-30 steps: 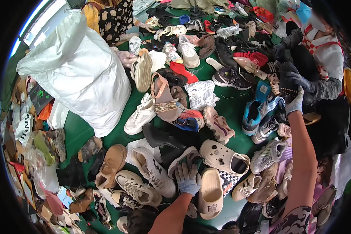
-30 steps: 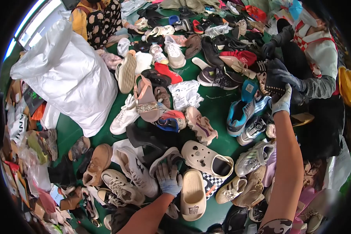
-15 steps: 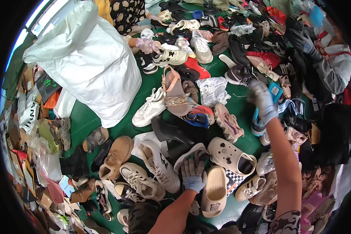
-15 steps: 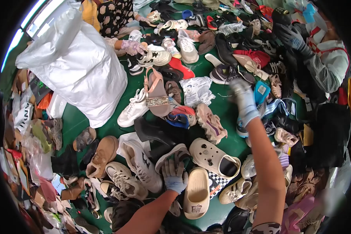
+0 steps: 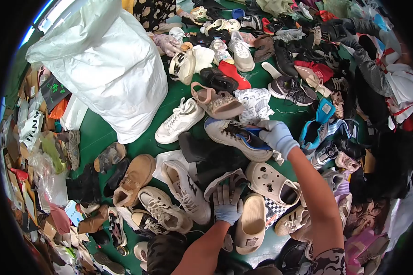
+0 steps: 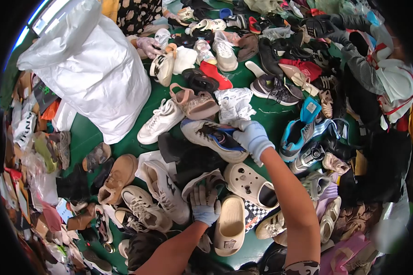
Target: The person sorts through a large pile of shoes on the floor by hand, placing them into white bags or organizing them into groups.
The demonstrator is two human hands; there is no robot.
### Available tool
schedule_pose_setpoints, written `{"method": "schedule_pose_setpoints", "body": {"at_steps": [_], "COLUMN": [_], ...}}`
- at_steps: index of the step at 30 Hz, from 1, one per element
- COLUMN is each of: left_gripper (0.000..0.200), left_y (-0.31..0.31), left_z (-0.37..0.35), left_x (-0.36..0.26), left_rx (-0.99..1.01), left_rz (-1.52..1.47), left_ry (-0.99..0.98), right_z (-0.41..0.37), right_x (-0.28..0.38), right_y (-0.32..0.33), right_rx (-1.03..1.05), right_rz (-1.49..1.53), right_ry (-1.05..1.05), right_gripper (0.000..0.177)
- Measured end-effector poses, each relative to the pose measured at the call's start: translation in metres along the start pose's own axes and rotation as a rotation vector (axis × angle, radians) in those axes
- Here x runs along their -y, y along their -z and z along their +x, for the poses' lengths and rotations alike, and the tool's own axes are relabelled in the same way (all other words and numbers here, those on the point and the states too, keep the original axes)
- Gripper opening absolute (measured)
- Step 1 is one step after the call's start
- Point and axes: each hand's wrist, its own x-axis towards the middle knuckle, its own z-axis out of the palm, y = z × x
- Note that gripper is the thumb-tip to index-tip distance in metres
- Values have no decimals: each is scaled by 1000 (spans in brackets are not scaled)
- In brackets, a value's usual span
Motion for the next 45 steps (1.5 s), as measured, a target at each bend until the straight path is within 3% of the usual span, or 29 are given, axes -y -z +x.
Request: {"method": "schedule_pose_setpoints", "body": {"at_steps": [2,4,6,8,10,12,13,14,18,22,24,26,28,29,31,34,38,45], "left_gripper": [55,54,53,53,54,54,54,54,57,57,57,57,54,53,52,52,53,56], "left_y": [-1,-2,-3,-4,0,-4,-3,-2,-1,-3,0,3,-3,-2,1,3,1,10], "left_z": [-1,-3,-2,-3,-1,-3,-2,-2,0,-2,-1,-1,-3,-3,0,0,-2,4], "left_x": [1,2,3,3,0,1,1,-1,-2,-1,-1,0,1,0,-3,-2,0,-8], "left_rx": [8,5,7,-27,14,-8,-2,7,13,-10,-19,119,33,41,45,28,21,87], "left_rz": [-27,-4,-16,11,5,28,36,31,16,41,35,23,20,23,38,70,79,134], "left_ry": [-2,-23,-27,-34,-14,-5,-12,-14,-13,-22,-31,13,-16,-17,-18,-26,-62,-34], "right_z": [-23,-42,-50,-48,-28,-8,-9,-4,9,17,7,-7,-48,-65,-87,-84,-87,-125], "right_x": [-11,-26,-35,-35,-57,-96,-88,-100,-103,-111,-130,-134,-93,-94,-84,-75,-68,-59], "right_y": [12,20,33,48,59,66,71,69,39,18,20,2,-7,-27,-63,-54,-47,-66], "right_rx": [-37,-46,-178,-437,-649,-748,-762,-645,48,-103,-296,-737,-870,-863,-573,-302,-195,-443], "right_rz": [191,625,803,928,767,451,34,-107,-611,-466,-175,-234,-239,-194,-113,68,-36,-232], "right_ry": [-19,-38,-54,-40,57,-41,-215,-358,-526,-613,-535,-147,-12,0,-266,-447,-419,-433], "right_gripper": [29,28,28,29,35,38,38,39,37,34,41,45,43,46,47,48,51,34]}}
